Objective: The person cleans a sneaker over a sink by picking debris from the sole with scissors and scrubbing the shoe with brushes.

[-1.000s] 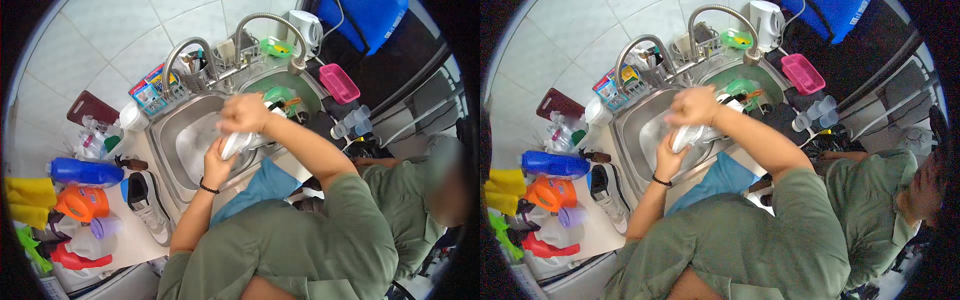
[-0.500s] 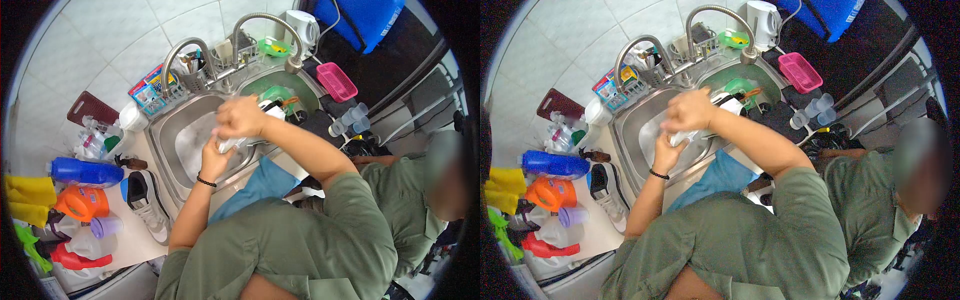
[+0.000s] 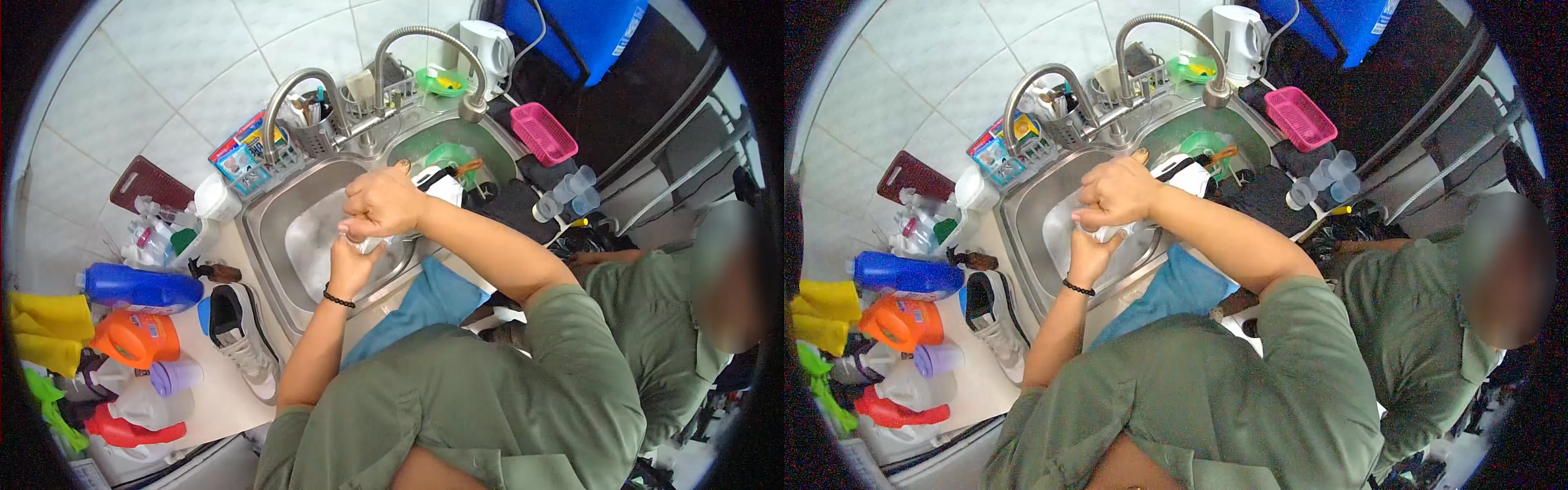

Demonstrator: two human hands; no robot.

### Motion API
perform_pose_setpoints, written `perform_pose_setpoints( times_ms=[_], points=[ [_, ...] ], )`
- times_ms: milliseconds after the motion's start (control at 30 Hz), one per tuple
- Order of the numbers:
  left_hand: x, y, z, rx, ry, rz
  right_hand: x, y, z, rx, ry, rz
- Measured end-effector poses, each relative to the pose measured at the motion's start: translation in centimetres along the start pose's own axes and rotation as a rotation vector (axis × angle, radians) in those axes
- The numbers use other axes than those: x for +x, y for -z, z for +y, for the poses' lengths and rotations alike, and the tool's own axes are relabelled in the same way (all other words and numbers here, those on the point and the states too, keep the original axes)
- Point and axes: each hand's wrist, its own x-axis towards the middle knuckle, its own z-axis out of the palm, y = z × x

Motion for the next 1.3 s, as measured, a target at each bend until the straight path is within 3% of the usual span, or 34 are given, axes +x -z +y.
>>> perform_pose_setpoints(
  times_ms=[100,133,200,267,400,500,533,600,700,800,833,967,1033,1100,1200,1233,1300],
  points=[
    [-0.5,-0.8,0.6,-0.034,-0.114,0.186,-0.9,-0.5,2.7,0.156,-0.235,0.023],
    [-0.4,-0.5,0.8,-0.023,-0.057,0.121,-0.9,-0.4,3.3,0.215,-0.307,0.028],
    [0.1,0.2,1.1,-0.001,0.057,-0.007,-0.7,-0.4,1.8,0.121,-0.141,0.018],
    [-0.1,0.0,0.8,-0.056,0.015,0.031,-0.2,0.2,-0.2,0.029,-0.02,-0.08],
    [-0.1,-0.6,0.5,-0.058,-0.065,0.107,-1.3,0.0,3.5,0.159,-0.254,0.008],
    [0.0,0.3,0.9,0.029,0.019,-0.005,-1.0,-0.6,2.0,0.053,-0.133,-0.009],
    [-0.2,0.1,0.9,0.003,-0.02,0.043,-1.1,-0.7,1.6,0.056,-0.115,-0.012],
    [-0.3,-0.6,0.9,-0.048,-0.107,0.139,-1.5,-1.0,3.0,0.158,-0.195,0.031],
    [-0.1,0.2,1.3,0.066,-0.008,0.014,-1.2,-1.0,3.1,0.096,-0.148,0.061],
    [-0.1,0.0,0.2,-0.034,0.039,0.003,-1.4,-1.6,3.3,0.131,-0.148,0.08],
    [-0.2,-0.1,-0.2,-0.023,0.028,0.009,-1.7,-1.0,4.0,0.202,-0.231,0.059],
    [0.3,-0.1,-0.4,0.011,0.002,0.026,-0.4,0.2,-0.4,0.028,0.06,-0.025],
    [-0.3,0.2,0.6,0.018,0.059,0.011,-1.4,-1.5,3.3,0.134,-0.124,0.001],
    [-0.3,-0.5,-0.1,0.043,-0.039,0.093,-1.6,-0.8,5.1,0.217,-0.295,-0.061],
    [0.0,-0.3,-0.1,-0.009,-0.017,0.068,-0.6,0.6,0.5,0.007,0.002,-0.035],
    [-0.2,-0.2,-0.2,-0.041,0.026,0.034,-0.4,0.7,0.4,0.026,-0.013,-0.088],
    [-0.3,-1.0,-0.9,-0.048,-0.114,0.117,-1.6,-0.2,3.5,0.164,-0.199,-0.067]
  ],
)
